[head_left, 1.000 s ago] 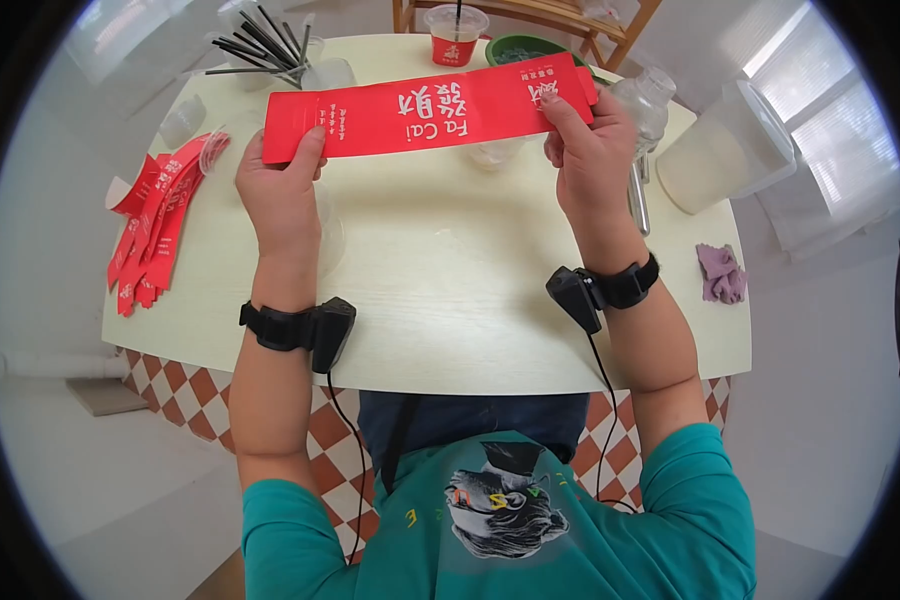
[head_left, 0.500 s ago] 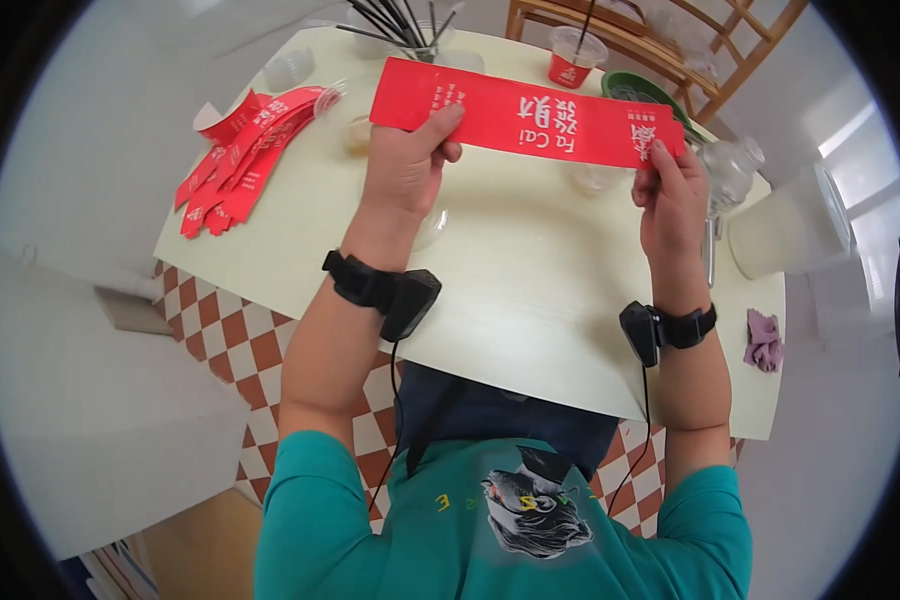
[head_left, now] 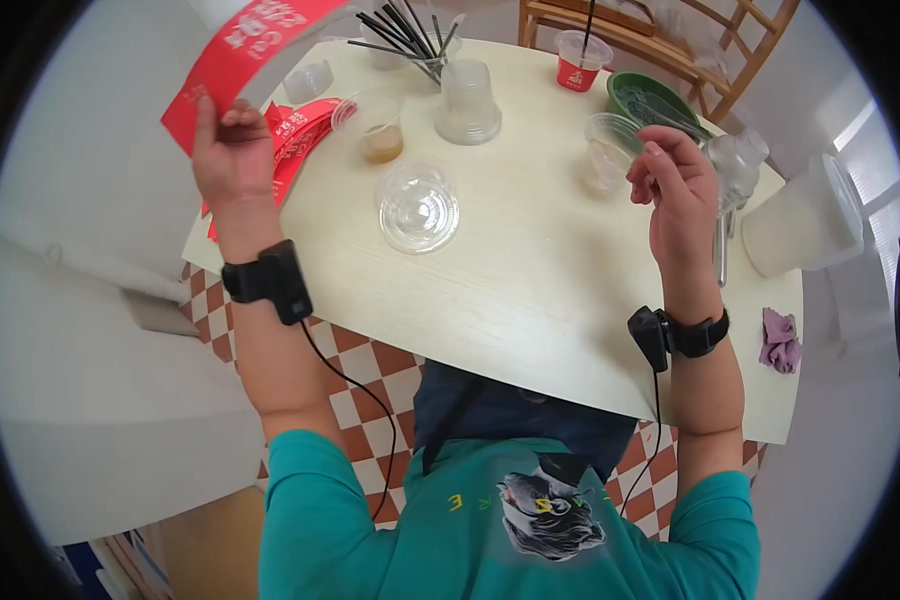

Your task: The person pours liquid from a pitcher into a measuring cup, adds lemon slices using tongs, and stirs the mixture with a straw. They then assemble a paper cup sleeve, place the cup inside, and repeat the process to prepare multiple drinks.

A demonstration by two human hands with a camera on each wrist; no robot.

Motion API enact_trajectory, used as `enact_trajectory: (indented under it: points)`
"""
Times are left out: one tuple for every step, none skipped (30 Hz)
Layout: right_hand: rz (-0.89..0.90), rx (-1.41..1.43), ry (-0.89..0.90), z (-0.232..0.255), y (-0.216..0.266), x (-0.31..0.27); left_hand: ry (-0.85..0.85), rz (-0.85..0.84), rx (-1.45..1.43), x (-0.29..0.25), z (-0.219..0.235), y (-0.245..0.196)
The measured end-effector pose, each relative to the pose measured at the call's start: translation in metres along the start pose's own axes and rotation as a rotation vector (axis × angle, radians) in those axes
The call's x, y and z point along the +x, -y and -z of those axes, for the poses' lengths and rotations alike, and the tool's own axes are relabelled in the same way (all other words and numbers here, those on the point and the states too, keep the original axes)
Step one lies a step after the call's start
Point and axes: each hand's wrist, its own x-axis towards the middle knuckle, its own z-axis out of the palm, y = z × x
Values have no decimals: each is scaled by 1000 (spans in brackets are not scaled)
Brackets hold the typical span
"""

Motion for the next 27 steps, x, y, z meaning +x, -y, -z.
enact_trajectory:
  points:
    - [-5, 5, 25, 0, 0, -1, -5, 6, 3, 17, 17, -17]
    - [-6, 10, 55, 0, 0, 0, -127, -41, 52, 25, 27, -22]
    - [-1, 16, 57, -1, 1, -1, -249, -93, 99, 31, 36, -26]
    - [5, -6, 65, -3, 1, -3, -242, -97, 103, 36, 53, -28]
    - [11, -30, 72, -4, 2, -4, -370, -82, 160, 40, 76, -28]
    - [16, -25, 71, -5, 3, -5, -498, -66, 216, 41, 97, -27]
    - [18, -16, 78, -6, 3, -5, -492, -66, 217, 40, 116, -28]
    - [17, -8, 84, -7, 3, -6, -496, -37, 236, 36, 134, -28]
    - [17, -7, 81, -7, 3, -6, -499, -7, 255, 31, 138, -27]
    - [25, -4, 90, -9, 3, -6, -498, -5, 255, 28, 141, -26]
    - [31, -3, 101, -9, 3, -7, -529, 9, 297, 25, 145, -24]
    - [29, -5, 101, -9, 3, -7, -560, 23, 338, 22, 148, -22]
    - [27, -11, 108, -9, 2, -8, -561, 24, 338, 20, 150, -20]
    - [25, -15, 115, -9, 2, -8, -610, 52, 378, 20, 152, -19]
    - [26, -14, 114, -10, 2, -8, -657, 81, 420, 20, 148, -18]
    - [33, -20, 119, -10, 3, -8, -655, 82, 423, 19, 145, -17]
    - [38, -25, 122, -10, 3, -9, -631, 90, 487, 16, 142, -16]
    - [38, -22, 117, -10, 4, -8, -606, 98, 551, 14, 138, -17]
    - [43, -38, 117, -8, 5, -7, -604, 102, 558, 12, 135, -16]
    - [51, -55, 118, -8, 6, -6, -602, 118, 582, 9, 131, -17]
    - [50, -53, 113, -7, 7, -6, -601, 132, 607, 9, 133, -18]
    - [48, -64, 102, -6, 8, -5, -597, 134, 612, 9, 135, -19]
    - [47, -75, 91, -6, 9, -4, -631, 123, 672, 9, 137, -22]
    - [48, -72, 88, -6, 11, -5, -666, 110, 730, 9, 141, -26]
    - [49, -70, 88, -6, 12, -5, -662, 110, 733, 9, 146, -29]
    - [50, -70, 88, -5, 14, -5, -682, 84, 756, 9, 150, -32]
    - [50, -68, 85, -5, 15, -5, -701, 57, 779, 8, 149, -33]
